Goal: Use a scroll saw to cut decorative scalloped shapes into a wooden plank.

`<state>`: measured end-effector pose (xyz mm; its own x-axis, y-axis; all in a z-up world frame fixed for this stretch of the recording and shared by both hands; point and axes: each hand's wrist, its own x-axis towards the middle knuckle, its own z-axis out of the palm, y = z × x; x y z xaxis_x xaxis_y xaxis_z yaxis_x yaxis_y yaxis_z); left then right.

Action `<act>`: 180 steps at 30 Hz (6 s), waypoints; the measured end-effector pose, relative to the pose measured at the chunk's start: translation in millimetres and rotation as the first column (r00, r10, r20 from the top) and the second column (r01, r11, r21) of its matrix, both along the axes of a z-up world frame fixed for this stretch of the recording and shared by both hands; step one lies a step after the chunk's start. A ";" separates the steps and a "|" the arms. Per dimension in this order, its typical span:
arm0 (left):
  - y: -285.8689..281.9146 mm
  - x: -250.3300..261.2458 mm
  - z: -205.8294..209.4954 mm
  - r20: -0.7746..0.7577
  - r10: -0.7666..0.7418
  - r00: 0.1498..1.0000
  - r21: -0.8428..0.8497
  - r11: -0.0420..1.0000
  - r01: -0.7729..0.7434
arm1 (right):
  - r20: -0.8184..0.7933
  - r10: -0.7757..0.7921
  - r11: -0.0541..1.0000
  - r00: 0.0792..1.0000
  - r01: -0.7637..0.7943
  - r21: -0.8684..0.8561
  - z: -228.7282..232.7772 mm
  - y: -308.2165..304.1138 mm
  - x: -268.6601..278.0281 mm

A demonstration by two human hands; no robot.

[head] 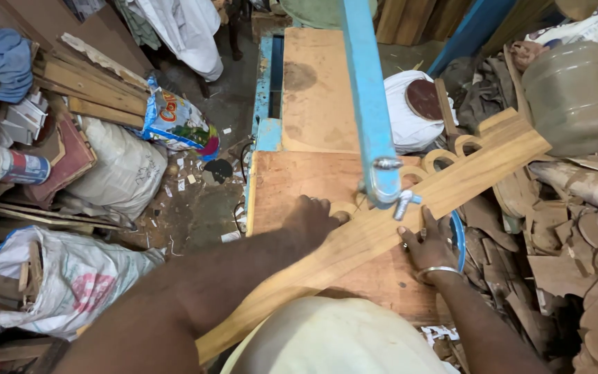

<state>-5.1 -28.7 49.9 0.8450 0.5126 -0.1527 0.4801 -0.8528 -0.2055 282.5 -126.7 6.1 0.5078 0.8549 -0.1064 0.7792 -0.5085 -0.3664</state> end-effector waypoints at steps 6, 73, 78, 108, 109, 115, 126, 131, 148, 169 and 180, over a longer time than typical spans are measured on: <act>-12.2 -0.1 8.7 0.073 0.139 0.988 -0.171 0.977 -0.125 | -0.048 -0.047 0.999 0.998 0.045 -0.031 3.5 -0.4 -3.1; -90.4 -216.2 -46.6 0.558 0.570 0.604 -0.241 0.807 -0.539 | 0.623 0.542 0.832 0.564 -0.462 -0.306 -44.3 45.7 67.3; -16.8 -236.9 -42.4 0.530 0.449 0.720 -0.219 0.892 -0.395 | 0.445 0.414 0.904 0.794 -0.414 -0.103 -16.6 -1.2 27.7; 67.6 -102.4 -53.1 0.561 0.467 0.684 -0.264 0.883 -0.388 | 0.462 0.213 0.974 0.861 -0.221 -0.037 -9.9 -36.0 -81.7; 67.6 -102.2 -54.1 0.587 0.450 0.673 -0.246 0.891 -0.381 | 0.457 0.201 0.978 0.866 -0.202 -0.048 -9.6 -35.9 -81.9; 70.4 -102.7 -59.0 0.645 0.422 0.637 -0.237 0.903 -0.358 | 0.482 0.203 0.978 0.853 -0.197 -0.064 -12.2 -36.8 -81.8; 71.8 -101.5 -62.7 0.666 0.406 0.626 -0.213 0.908 -0.361 | 0.458 0.170 0.985 0.872 -0.157 -0.067 -15.8 -38.3 -82.3; 75.2 -100.5 -61.8 0.656 0.397 0.642 -0.199 0.911 -0.360 | 0.445 0.177 0.984 0.878 -0.174 -0.049 -15.1 -36.6 -82.9; 75.1 -100.3 -64.7 0.675 0.404 0.618 -0.225 0.910 -0.349 | 0.445 0.186 0.978 0.876 -0.208 0.001 -16.8 -36.8 -80.5; 67.3 -102.2 -63.5 0.606 0.466 0.645 -0.258 0.882 -0.395 | 0.416 0.235 0.967 0.878 -0.256 -0.007 -6.3 -29.2 -77.9; 63.9 -104.6 -61.0 0.632 0.445 0.634 -0.237 0.890 -0.389 | 0.449 0.287 0.949 0.846 -0.315 -0.013 -4.2 -25.4 -74.5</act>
<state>-109.7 35.1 -11.1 0.4382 0.8472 0.3005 0.7736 -0.5257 0.3538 208.1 -152.1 1.8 0.2064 0.9709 0.1219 0.9770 -0.2113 0.0288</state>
